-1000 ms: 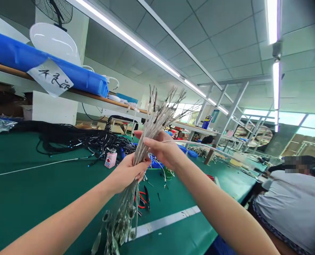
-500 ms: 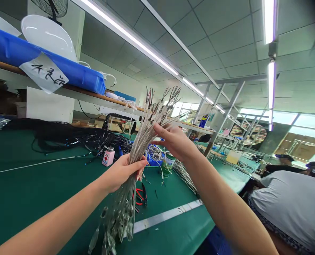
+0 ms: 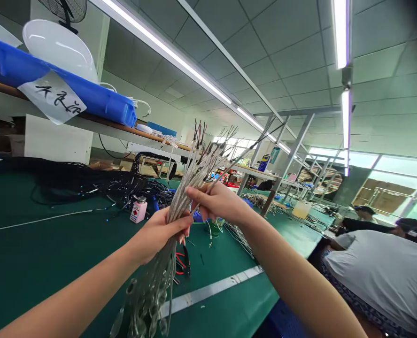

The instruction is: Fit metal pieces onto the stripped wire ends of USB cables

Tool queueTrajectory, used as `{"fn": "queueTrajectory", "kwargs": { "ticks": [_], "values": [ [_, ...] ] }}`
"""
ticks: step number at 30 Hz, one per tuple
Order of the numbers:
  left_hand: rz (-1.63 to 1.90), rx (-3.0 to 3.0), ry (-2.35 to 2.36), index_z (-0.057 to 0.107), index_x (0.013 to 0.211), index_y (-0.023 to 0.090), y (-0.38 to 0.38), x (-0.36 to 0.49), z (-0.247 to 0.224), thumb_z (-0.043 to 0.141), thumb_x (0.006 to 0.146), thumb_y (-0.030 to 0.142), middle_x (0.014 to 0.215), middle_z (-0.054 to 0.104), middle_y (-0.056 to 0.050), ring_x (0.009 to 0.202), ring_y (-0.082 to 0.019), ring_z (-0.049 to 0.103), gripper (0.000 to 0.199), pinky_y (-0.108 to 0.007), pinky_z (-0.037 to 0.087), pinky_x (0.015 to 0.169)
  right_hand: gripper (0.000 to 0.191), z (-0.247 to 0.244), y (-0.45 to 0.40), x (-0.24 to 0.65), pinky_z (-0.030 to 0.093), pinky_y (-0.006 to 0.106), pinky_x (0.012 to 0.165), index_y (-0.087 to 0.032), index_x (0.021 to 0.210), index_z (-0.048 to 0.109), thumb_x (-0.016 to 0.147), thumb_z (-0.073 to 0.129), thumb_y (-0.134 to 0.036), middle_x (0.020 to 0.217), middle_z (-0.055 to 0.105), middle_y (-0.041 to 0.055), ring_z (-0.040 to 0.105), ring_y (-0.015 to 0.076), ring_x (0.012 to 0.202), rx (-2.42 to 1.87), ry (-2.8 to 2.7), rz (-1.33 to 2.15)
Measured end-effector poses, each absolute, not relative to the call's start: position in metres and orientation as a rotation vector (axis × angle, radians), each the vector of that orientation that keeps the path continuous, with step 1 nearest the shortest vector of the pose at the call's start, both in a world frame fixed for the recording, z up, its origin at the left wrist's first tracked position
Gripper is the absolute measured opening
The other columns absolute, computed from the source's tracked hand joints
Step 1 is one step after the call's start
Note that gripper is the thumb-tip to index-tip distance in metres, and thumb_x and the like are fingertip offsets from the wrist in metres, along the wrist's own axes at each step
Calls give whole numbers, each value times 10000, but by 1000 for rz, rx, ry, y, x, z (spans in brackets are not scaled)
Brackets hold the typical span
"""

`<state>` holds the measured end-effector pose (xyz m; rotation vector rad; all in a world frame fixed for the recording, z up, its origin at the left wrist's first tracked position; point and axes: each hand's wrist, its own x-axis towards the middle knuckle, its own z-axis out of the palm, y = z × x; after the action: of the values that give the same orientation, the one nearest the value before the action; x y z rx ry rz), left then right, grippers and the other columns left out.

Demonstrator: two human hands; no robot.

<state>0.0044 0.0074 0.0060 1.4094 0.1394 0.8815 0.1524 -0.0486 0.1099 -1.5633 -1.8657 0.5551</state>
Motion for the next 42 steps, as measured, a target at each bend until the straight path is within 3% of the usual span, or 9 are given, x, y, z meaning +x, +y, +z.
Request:
{"fn": "queueTrajectory", "kwargs": {
  "ticks": [4, 8, 11, 15, 23, 26, 29, 35, 42],
  "values": [
    [926, 1452, 131, 510, 779, 197, 6, 5, 4, 684, 823, 454, 544, 461, 76, 508, -106, 425, 313, -263, 359, 523, 481, 101, -47, 157, 399, 222, 447, -192, 728, 641, 746, 671, -671, 629, 637, 2, 520, 92, 502, -1425, -1791, 608],
    [899, 1505, 139, 519, 804, 199, 6, 7, 5, 678, 833, 411, 520, 429, 93, 474, -98, 377, 267, -254, 323, 487, 459, 98, -49, 147, 542, 275, 727, -222, 924, 627, 669, 795, -564, 938, 692, 34, 652, 151, 847, -1082, -1628, 861],
    [806, 1553, 145, 556, 846, 199, 7, 7, 5, 719, 793, 376, 585, 513, 74, 511, -110, 468, 247, -266, 397, 539, 366, 96, -44, 130, 554, 305, 723, -212, 869, 604, 652, 844, -384, 728, 666, -11, 655, 146, 715, -928, -1471, 989],
    [509, 1659, 121, 647, 826, 186, 12, 4, -6, 826, 631, 292, 691, 671, 3, 665, -199, 650, 285, -329, 501, 655, 211, 100, -39, 114, 551, 306, 621, -215, 729, 546, 779, 715, -331, 535, 513, -70, 530, 106, 525, -764, -1377, 906],
    [534, 1710, 236, 630, 780, 194, 13, -2, -47, 727, 733, 317, 671, 622, 8, 649, -180, 607, 163, -322, 501, 652, 234, 97, -36, 117, 562, 316, 706, -239, 889, 545, 733, 718, -224, 655, 529, -56, 558, 112, 586, -810, -1332, 744],
    [617, 1738, 281, 608, 777, 196, 10, -2, -43, 706, 748, 329, 613, 572, 27, 582, -166, 557, 168, -306, 460, 587, 148, 100, -32, 114, 541, 286, 655, -250, 775, 497, 826, 632, -283, 587, 404, -75, 466, 95, 501, -902, -1321, 620],
    [767, 1758, 327, 569, 799, 207, 12, -6, -27, 674, 787, 344, 581, 485, 60, 525, -133, 466, 173, -280, 384, 537, 256, 121, -38, 109, 514, 247, 627, -243, 655, 450, 894, 539, -256, 582, 381, -72, 453, 81, 491, -880, -1278, 459],
    [656, 1844, 322, 615, 979, 203, 22, -12, -35, 730, 729, 294, 709, 620, 19, 659, -181, 589, 290, -296, 436, 604, 343, 133, -48, 101, 478, 250, 615, -213, 561, 532, 899, 526, -154, 588, 470, -51, 501, 77, 546, -794, -1372, 507],
    [483, 1964, 403, 655, 829, 192, 34, -31, -64, 684, 708, 206, 712, 662, 3, 661, -200, 642, 125, -274, 477, 581, 363, 120, -37, 102, 426, 242, 519, -254, 590, 429, 940, 474, -172, 625, 374, -35, 410, 104, 510, -823, -1222, 483]
  ]
}}
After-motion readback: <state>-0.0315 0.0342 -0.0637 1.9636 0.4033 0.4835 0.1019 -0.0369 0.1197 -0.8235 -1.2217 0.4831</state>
